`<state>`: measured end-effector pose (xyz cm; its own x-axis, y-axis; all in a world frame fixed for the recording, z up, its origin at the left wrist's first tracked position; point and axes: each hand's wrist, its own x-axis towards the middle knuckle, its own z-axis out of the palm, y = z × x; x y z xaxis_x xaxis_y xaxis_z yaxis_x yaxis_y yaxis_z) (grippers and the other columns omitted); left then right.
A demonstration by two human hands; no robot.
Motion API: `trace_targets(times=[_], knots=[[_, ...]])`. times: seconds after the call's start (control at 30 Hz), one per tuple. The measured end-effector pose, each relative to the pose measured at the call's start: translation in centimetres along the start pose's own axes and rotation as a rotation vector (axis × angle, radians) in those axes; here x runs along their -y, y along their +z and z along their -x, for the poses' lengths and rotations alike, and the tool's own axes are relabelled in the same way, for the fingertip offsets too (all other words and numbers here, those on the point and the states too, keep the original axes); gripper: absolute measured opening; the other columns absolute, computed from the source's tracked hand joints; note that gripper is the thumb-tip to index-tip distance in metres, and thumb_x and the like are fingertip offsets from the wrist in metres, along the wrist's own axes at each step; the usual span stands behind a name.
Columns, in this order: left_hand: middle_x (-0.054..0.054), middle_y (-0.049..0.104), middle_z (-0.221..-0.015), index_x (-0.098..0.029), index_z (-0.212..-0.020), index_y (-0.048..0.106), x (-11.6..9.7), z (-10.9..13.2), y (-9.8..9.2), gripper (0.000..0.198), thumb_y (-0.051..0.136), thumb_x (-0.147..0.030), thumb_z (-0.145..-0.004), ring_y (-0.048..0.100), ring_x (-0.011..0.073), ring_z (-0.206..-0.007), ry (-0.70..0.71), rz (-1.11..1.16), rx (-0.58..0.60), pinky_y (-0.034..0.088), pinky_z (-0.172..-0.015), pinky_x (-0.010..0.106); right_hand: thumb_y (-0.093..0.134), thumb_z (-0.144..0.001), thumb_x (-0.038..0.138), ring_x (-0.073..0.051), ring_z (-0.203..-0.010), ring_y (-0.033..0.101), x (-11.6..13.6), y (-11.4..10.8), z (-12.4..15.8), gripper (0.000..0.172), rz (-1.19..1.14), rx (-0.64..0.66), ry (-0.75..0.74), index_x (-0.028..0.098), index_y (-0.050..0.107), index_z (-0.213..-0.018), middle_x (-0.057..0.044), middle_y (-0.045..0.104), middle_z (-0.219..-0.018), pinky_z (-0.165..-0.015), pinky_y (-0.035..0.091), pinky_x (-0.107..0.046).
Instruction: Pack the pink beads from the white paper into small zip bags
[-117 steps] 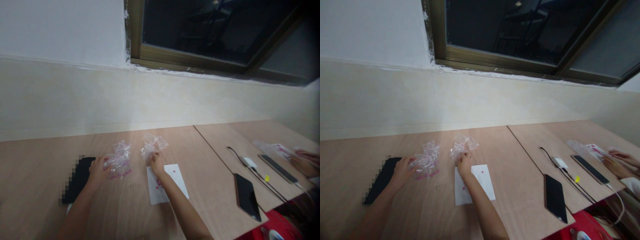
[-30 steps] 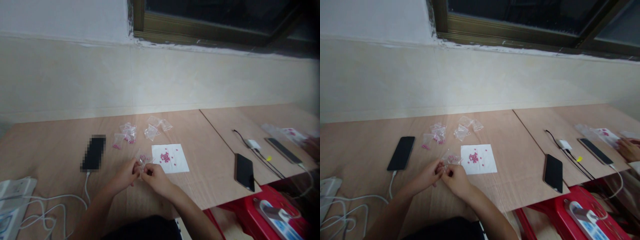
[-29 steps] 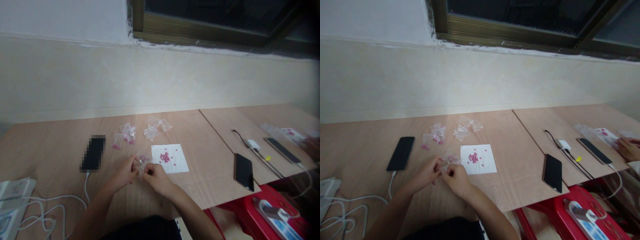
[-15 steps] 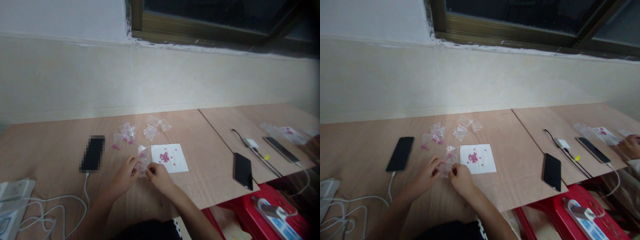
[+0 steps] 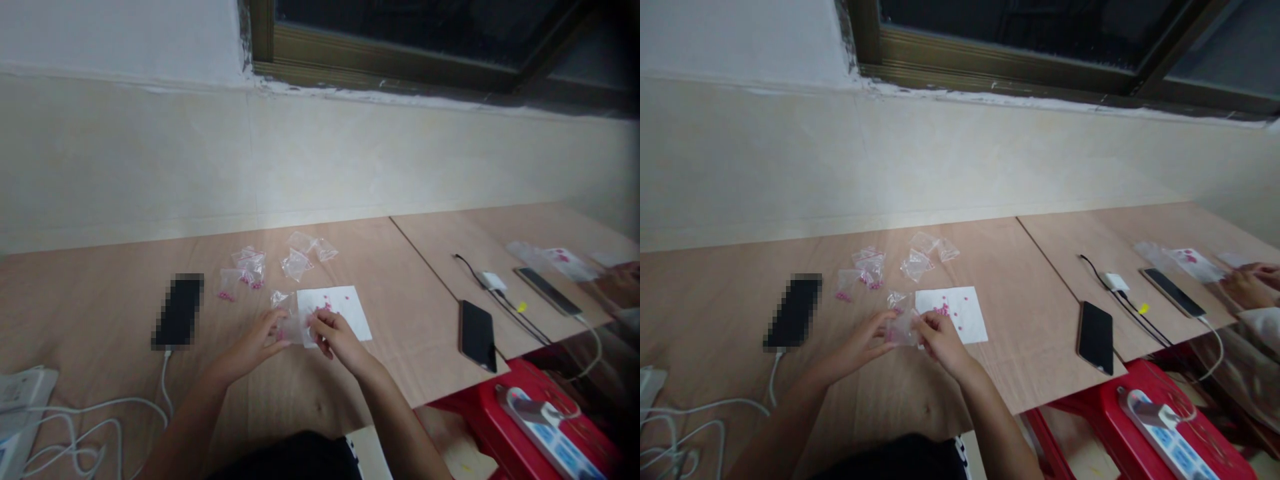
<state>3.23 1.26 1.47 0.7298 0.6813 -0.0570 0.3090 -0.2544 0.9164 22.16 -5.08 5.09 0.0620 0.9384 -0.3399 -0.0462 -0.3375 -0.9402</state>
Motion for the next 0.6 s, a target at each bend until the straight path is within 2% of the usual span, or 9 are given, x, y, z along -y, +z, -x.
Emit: trace_targets(times=[0.1,0.2,0.37,0.6], knots=[[0.009,0.049,-0.114,-0.020,-0.113,0.049,0.7,-1.0,0.2,0.040,0.060,-0.021,-0.075,0.057,0.0194,-0.091,-0.086,0.048,-0.033,0.051,-0.077,0.035,0.058,-0.073,0.044,-0.006,-0.039,0.042,-1.1,-0.6,0.8,0.032,-0.006,-0.174,-0.116,0.019,0.053,-0.092,0.005,0.052,-0.062,-0.028,0.028,-0.015],[0.007,0.050,-0.108,-0.019,-0.111,0.051,1.4,-2.0,0.8,0.040,0.061,-0.020,-0.072,0.057,0.0143,-0.076,-0.131,0.056,-0.087,0.050,-0.067,0.029,0.065,-0.068,0.042,-0.008,-0.045,0.050,-2.7,-0.6,1.2,0.043,0.009,-0.204,-0.119,0.020,0.054,-0.103,0.003,0.056,-0.068,-0.030,0.035,-0.017],[0.003,0.051,-0.097,-0.018,-0.106,0.054,2.5,-3.5,1.7,0.038,0.063,-0.017,-0.069,0.054,0.0117,-0.069,-0.161,-0.054,-0.115,0.047,-0.060,0.024,0.066,-0.064,0.049,-0.011,-0.044,0.053,-6.0,-0.5,-0.5,0.038,-0.082,-0.259,-0.054,0.017,0.061,-0.084,-0.001,0.063,-0.066,-0.034,0.040,-0.021],[0.003,0.051,-0.099,-0.019,-0.105,0.056,3.3,-4.9,1.8,0.042,0.064,-0.012,-0.064,0.052,0.0117,-0.070,-0.168,-0.181,-0.100,0.045,-0.058,0.020,0.073,-0.053,0.053,-0.011,-0.043,0.052,-9.4,-1.3,-3.4,0.041,-0.313,-0.246,0.027,0.017,0.061,-0.069,-0.002,0.066,-0.062,-0.037,0.041,-0.023]])
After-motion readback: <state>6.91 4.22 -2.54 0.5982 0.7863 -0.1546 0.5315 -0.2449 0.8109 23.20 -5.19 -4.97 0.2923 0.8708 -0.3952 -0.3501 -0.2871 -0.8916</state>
